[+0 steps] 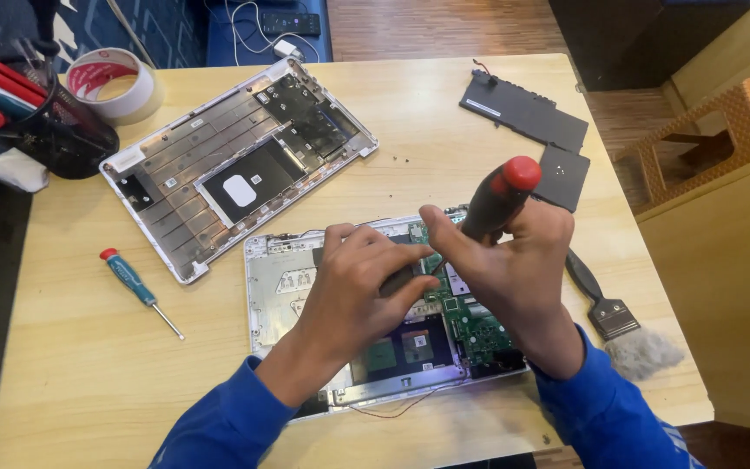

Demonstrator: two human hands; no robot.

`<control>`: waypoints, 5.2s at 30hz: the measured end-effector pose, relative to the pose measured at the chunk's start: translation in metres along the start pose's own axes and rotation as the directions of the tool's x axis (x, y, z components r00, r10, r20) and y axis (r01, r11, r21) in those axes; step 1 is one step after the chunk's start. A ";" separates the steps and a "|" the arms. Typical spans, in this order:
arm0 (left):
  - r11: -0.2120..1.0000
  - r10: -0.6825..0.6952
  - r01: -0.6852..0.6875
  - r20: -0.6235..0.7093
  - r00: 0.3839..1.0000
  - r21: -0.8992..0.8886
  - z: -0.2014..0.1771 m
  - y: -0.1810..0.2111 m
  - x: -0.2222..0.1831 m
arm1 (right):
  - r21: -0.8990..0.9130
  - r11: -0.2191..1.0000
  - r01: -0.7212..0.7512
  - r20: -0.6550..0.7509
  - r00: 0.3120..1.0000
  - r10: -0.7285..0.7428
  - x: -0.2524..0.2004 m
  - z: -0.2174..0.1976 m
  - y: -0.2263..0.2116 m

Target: Disassembling a laptop by removing screws and internal components like the motherboard and battery.

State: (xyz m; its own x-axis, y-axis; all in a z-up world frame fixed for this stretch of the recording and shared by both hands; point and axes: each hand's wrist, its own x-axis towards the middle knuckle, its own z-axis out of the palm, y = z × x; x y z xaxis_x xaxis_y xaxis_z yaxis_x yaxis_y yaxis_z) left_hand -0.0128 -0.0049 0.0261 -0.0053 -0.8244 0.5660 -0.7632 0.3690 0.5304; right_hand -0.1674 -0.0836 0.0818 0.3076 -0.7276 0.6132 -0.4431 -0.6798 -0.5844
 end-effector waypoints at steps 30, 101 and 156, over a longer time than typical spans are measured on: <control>0.975 -0.003 0.000 -0.013 1.000 -0.223 0.009 0.003 0.004 | 0.641 0.758 -0.126 0.395 0.900 -0.184 0.009 -0.015 0.035; 0.991 0.002 0.001 0.027 1.000 -0.133 0.007 0.003 0.000 | 0.686 0.710 -0.158 0.358 0.923 -0.141 0.000 -0.004 0.050; 0.994 0.035 -0.017 0.170 0.985 -0.111 0.006 0.005 -0.001 | 0.826 0.343 -0.447 0.510 0.852 -0.118 -0.015 0.011 0.092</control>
State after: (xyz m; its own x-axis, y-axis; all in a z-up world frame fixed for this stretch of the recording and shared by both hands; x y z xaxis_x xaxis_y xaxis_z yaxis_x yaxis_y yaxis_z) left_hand -0.0209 -0.0048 0.0243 -0.1422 -0.8718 0.4687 -0.6867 0.4279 0.5876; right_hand -0.2036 -0.1362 0.0137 0.7437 -0.5868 0.3203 0.4061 0.0159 -0.9137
